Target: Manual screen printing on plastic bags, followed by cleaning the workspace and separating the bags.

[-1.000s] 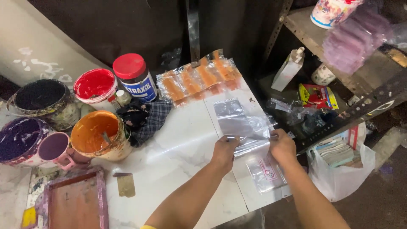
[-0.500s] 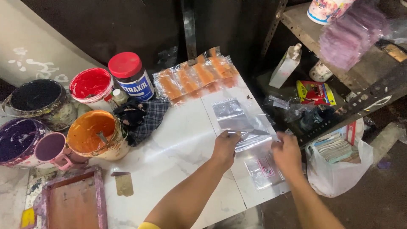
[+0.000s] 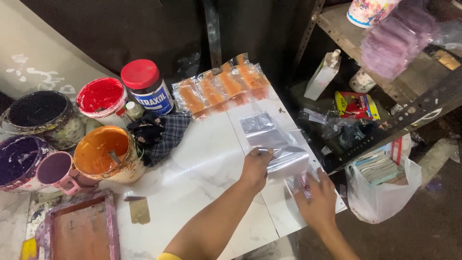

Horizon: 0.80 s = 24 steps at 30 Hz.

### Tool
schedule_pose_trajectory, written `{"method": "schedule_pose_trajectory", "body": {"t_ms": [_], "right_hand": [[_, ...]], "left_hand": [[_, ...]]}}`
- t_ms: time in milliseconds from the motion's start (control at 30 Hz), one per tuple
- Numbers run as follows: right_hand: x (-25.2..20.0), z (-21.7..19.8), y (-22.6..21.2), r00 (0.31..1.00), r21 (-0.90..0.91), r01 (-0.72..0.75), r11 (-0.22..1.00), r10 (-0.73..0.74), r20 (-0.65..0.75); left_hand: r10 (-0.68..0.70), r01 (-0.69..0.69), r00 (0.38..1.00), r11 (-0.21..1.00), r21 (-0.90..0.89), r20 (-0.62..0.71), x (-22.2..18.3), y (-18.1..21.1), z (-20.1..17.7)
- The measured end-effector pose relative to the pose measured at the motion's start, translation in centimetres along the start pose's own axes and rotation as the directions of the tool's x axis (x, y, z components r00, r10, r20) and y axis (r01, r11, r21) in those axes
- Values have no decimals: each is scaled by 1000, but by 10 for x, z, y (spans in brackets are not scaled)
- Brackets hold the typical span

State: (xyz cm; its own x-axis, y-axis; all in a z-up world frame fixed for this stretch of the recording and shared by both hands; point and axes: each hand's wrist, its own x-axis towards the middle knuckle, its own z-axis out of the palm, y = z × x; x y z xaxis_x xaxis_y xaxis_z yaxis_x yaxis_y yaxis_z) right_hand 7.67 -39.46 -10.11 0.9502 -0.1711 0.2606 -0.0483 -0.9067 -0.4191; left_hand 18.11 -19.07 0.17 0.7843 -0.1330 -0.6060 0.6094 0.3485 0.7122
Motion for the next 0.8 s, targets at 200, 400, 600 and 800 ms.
{"method": "schedule_pose_trajectory", "body": {"t_ms": [200,400,600,800], "right_hand": [[34,-31,-29,857,884,-467,16,255,448],[62,-41,-32,799,476,-597,645,429,421],[71,-3,13,861,767,-502,399,315,399],[68,-48,-4,832,635,-552,541,403,380]], "left_hand": [[22,-22,1000,1000,18,14,10,-17,9],[34,-42,996,995,94,85,12,-30,0],[16,-15,990,1000,-13,142,51,-63,-9],[-25,24,987,1000,9,159,2,-27,-3]]}}
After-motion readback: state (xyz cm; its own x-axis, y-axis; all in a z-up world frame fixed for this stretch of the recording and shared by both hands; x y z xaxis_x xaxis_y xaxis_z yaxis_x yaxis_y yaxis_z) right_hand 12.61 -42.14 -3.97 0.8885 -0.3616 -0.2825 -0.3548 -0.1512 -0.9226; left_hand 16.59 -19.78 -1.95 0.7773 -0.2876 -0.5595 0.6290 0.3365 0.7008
